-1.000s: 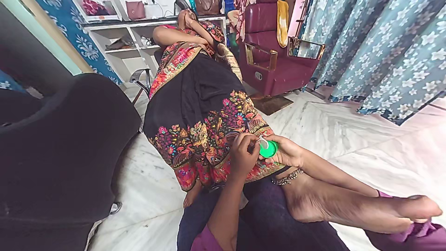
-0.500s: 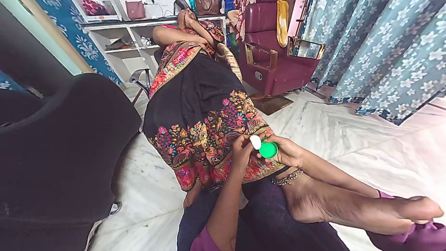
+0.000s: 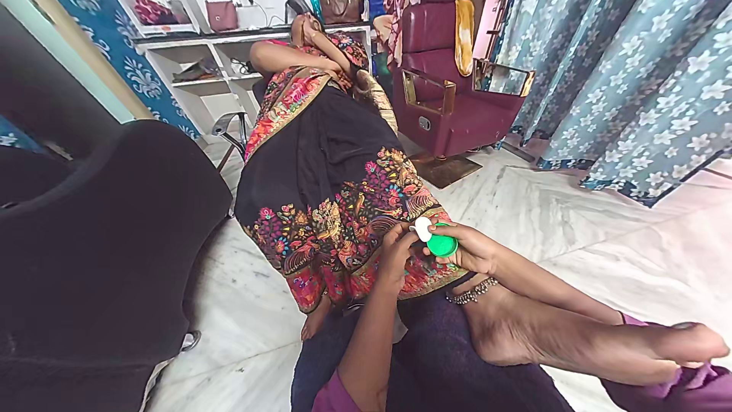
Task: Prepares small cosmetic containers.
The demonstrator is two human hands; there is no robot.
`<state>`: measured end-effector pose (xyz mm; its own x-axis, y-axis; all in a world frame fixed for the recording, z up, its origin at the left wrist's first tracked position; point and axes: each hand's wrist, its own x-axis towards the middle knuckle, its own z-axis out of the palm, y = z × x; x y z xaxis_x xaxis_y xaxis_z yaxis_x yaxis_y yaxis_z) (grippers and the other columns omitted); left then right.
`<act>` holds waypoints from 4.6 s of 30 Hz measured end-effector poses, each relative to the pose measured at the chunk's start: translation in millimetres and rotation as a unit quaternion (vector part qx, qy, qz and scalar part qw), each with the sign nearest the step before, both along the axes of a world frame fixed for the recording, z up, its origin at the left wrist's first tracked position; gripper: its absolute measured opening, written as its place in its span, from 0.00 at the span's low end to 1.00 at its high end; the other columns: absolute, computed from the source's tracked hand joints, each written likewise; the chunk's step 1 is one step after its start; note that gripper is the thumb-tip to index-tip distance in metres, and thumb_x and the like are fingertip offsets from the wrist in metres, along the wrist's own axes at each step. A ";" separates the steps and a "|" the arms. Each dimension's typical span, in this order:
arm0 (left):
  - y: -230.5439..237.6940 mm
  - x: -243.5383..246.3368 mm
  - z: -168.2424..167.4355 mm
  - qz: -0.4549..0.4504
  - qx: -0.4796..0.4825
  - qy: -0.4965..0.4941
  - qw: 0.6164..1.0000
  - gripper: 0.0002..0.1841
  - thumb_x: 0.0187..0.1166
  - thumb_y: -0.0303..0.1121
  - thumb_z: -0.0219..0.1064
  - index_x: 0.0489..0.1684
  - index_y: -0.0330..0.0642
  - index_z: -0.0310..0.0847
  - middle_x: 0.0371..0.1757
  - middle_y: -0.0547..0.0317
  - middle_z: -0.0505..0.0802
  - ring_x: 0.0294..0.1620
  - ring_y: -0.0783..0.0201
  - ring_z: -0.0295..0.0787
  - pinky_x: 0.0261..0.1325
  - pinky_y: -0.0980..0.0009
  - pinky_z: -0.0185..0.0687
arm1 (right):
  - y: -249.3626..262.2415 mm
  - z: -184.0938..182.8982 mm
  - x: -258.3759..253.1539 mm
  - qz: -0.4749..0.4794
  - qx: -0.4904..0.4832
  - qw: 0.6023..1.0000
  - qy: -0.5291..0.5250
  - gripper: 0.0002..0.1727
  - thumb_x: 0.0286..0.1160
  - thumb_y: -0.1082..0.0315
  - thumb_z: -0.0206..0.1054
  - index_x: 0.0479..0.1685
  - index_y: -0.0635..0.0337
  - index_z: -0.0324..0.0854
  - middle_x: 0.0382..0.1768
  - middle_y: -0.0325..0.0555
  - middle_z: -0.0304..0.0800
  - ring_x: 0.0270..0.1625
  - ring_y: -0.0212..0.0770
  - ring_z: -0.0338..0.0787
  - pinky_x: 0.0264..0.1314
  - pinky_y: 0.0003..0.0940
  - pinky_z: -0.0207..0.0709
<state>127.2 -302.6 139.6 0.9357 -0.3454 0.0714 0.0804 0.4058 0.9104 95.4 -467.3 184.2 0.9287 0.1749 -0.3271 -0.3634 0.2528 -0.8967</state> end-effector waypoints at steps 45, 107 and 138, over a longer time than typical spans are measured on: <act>-29.6 -21.0 -5.4 0.286 0.211 -0.274 0.893 0.20 0.65 0.35 0.78 0.55 0.36 0.89 0.63 0.40 0.84 0.51 0.59 0.86 0.49 0.66 0.84 | 2.7 1.5 5.5 -0.063 0.058 0.995 0.057 0.14 0.89 0.61 0.51 0.49 0.60 0.79 0.36 0.49 0.90 0.35 0.39 0.93 0.38 0.32 0.90; -13.3 -3.3 -13.4 0.241 0.203 -0.349 0.883 0.07 0.72 0.25 0.71 0.42 0.31 0.92 0.45 0.47 0.96 0.46 0.66 0.95 0.53 0.74 0.89 | 4.9 1.1 2.1 -0.070 -0.007 0.997 0.016 0.08 0.84 0.69 0.55 0.42 0.57 0.80 0.33 0.46 0.90 0.30 0.36 0.91 0.29 0.27 0.85; -14.6 -6.2 -15.3 0.244 0.209 -0.352 0.879 0.09 0.76 0.26 0.65 0.42 0.31 0.91 0.42 0.48 0.97 0.42 0.67 0.95 0.52 0.74 0.88 | 7.2 2.7 0.8 -0.079 -0.022 0.997 0.011 0.10 0.86 0.69 0.54 0.38 0.57 0.80 0.32 0.45 0.90 0.30 0.35 0.91 0.30 0.27 0.85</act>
<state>121.0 -317.2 124.3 0.7540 -0.0489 0.6550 -0.6541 -0.1473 0.7420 96.3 -460.2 187.0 0.9360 0.0126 -0.3517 -0.3420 0.2683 -0.9006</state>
